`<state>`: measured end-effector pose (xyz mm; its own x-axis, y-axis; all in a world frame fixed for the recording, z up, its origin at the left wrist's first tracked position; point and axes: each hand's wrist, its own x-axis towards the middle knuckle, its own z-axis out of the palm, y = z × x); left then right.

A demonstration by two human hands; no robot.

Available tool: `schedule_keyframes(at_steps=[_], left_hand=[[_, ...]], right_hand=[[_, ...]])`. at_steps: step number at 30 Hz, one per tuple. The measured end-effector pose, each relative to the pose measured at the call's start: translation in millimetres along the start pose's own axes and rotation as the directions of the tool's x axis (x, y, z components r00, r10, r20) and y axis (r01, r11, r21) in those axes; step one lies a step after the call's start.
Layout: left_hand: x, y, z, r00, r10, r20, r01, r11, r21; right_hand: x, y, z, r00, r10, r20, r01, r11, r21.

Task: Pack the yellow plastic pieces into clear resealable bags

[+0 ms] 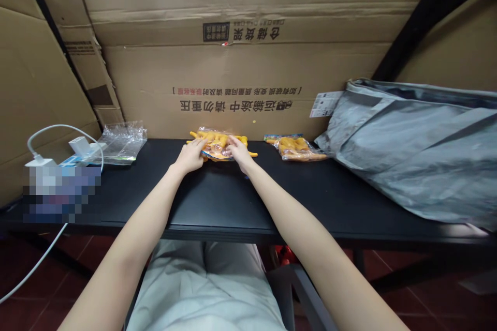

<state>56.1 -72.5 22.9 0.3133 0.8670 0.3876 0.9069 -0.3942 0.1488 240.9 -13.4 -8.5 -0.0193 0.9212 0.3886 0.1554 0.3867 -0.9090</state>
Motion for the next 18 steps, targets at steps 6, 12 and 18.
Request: schedule_keyframes(at_steps=[6, 12, 18], left_hand=[[2, -3, 3.2, 1.000, 0.001, 0.030, -0.001, 1.000, -0.014], [3, -1, 4.3, 0.983, -0.138, -0.118, 0.136, 0.990, -0.023], [4, 1, 1.5, 0.974, -0.127, -0.185, 0.123, 0.992, -0.031]], right_hand=[[1, -12, -9, 0.981, 0.194, -0.014, -0.180, 0.933, 0.313], [-12, -22, -8, 0.967, -0.235, 0.098, 0.243, 0.967, -0.076], [-22, -28, -8, 0.883, -0.415, 0.218, 0.460, 0.854, -0.241]])
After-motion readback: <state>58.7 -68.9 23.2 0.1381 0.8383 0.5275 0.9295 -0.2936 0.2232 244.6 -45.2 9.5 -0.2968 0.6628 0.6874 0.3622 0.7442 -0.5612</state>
